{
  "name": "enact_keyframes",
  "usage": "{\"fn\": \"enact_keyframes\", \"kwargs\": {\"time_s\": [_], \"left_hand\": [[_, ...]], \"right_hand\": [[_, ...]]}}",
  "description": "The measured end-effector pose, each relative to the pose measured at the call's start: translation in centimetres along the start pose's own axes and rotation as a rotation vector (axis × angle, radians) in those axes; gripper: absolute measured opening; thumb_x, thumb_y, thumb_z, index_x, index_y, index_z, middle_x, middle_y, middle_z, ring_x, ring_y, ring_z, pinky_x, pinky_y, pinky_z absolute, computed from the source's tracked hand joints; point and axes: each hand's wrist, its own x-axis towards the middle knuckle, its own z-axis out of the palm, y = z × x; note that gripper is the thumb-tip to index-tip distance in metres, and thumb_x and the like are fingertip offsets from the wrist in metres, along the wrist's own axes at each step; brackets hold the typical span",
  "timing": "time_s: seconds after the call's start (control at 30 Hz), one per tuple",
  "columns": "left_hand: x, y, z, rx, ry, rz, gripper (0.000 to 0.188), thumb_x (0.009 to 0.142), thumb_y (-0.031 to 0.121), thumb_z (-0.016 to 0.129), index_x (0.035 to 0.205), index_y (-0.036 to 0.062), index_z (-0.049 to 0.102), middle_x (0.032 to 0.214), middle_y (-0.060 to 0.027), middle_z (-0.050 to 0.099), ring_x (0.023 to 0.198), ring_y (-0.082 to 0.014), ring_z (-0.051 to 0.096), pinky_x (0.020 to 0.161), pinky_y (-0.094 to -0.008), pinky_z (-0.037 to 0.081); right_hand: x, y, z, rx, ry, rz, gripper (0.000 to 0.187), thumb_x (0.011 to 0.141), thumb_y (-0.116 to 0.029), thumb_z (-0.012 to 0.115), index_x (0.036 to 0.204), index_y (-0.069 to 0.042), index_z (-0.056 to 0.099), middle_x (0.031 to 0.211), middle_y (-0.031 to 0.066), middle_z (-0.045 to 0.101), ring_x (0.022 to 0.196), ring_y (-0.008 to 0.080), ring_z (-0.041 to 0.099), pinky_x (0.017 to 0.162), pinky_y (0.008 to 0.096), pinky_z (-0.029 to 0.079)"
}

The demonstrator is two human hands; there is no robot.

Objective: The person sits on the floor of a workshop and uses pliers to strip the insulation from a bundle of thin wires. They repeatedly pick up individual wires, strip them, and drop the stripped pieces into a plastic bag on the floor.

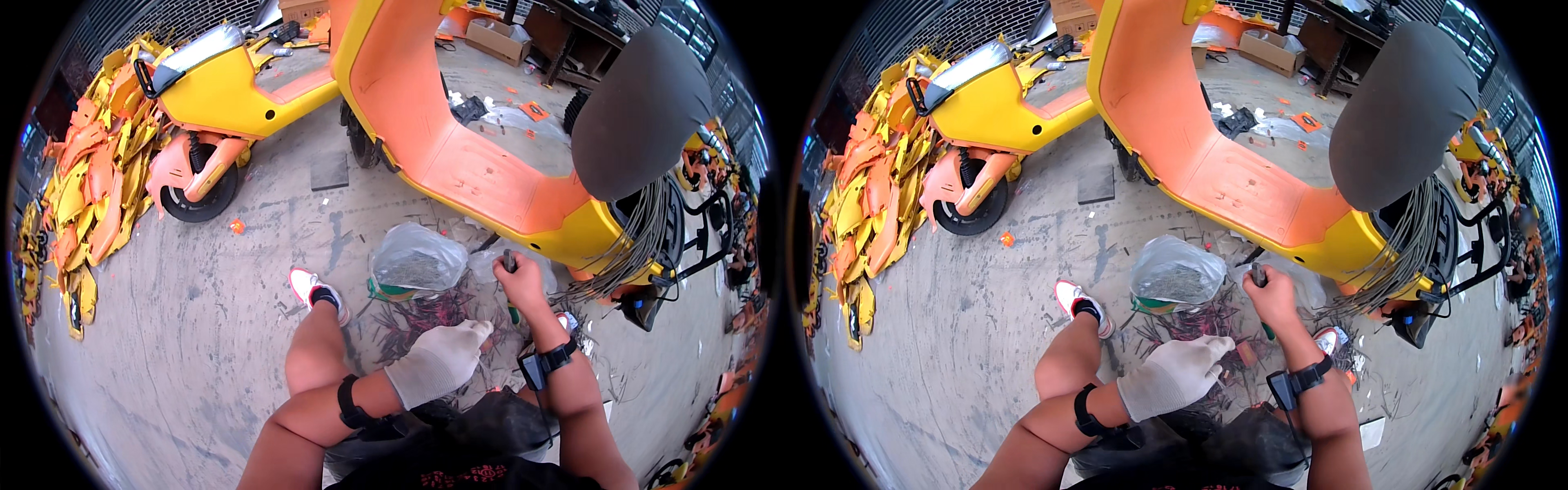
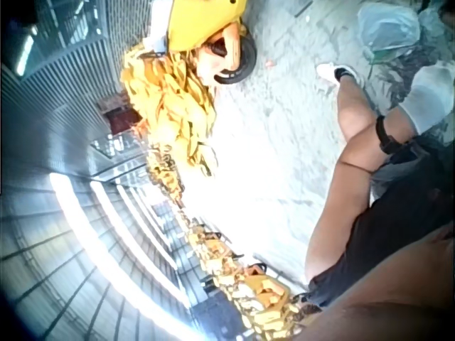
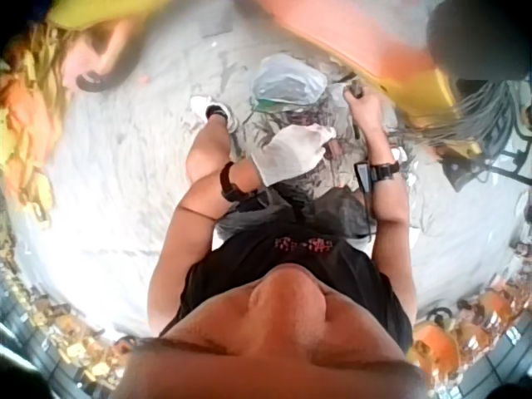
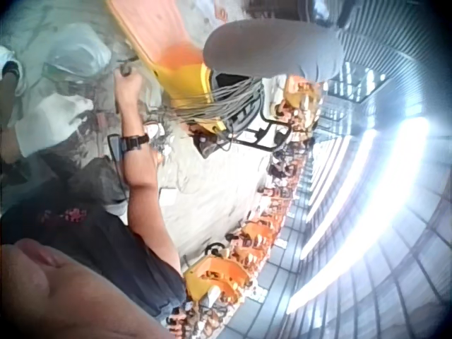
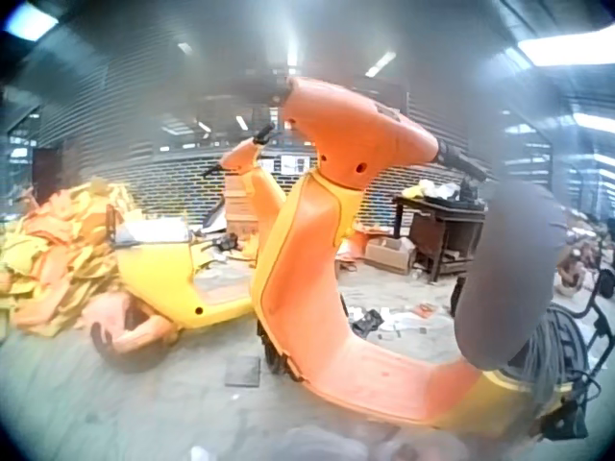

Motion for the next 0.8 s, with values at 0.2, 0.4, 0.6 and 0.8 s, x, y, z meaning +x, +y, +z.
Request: {"fn": "enact_keyframes", "kwargs": {"time_s": [0.2, 0.4, 0.6, 0.8], "left_hand": [[-1.2, -0.8, -1.9, 0.091, -0.037, -0.101, 0.030, 0.091, 0.019, 0.060, 0.114, -0.0004, 0.058, 0.092, -0.0155, 0.067, 0.075, -0.0321, 0.067, 0.064, -0.0399, 0.055], [-1.8, -1.8, -2.0, 0.095, 0.020, -0.117, 0.029, 0.091, 0.022, 0.060, 0.111, -0.0005, 0.058, 0.088, -0.0151, 0.066, 0.073, -0.0321, 0.067, 0.061, -0.0396, 0.055], [-1.6, -1.3, -1.9, 0.114, 0.038, -0.085, 0.032, 0.092, 0.024, 0.059, 0.113, 0.0002, 0.058, 0.081, -0.0156, 0.065, 0.070, -0.0319, 0.066, 0.059, -0.0400, 0.055], [-0.7, -1.9, -2.5, -0.026, 0.022, -0.145, 0.028, 0.092, 0.025, 0.060, 0.106, 0.0019, 0.058, 0.077, -0.0153, 0.065, 0.075, -0.0333, 0.067, 0.066, -0.0423, 0.054]], "right_hand": [[1.4, 0.1, 5.0, -0.036, -0.094, -0.060, 0.027, 0.080, -0.024, 0.071, 0.084, 0.002, 0.066, 0.062, 0.0158, 0.060, 0.054, 0.0213, 0.055, 0.057, 0.0359, 0.047], [2.9, 0.0, 10.1, -0.092, -0.184, -0.068, 0.029, 0.079, -0.026, 0.069, 0.081, 0.003, 0.065, 0.065, 0.0211, 0.060, 0.059, 0.0351, 0.061, 0.059, 0.0411, 0.048], [4.5, 1.6, 13.1, -0.192, -0.213, -0.094, 0.033, 0.077, -0.029, 0.068, 0.076, 0.003, 0.063, 0.071, 0.0250, 0.062, 0.070, 0.0419, 0.063, 0.066, 0.0459, 0.051], [6.0, 3.8, 14.0, -0.338, -0.284, -0.089, 0.037, 0.078, -0.035, 0.070, 0.081, 0.002, 0.067, 0.079, 0.0254, 0.066, 0.077, 0.0426, 0.065, 0.073, 0.0485, 0.052]]}}
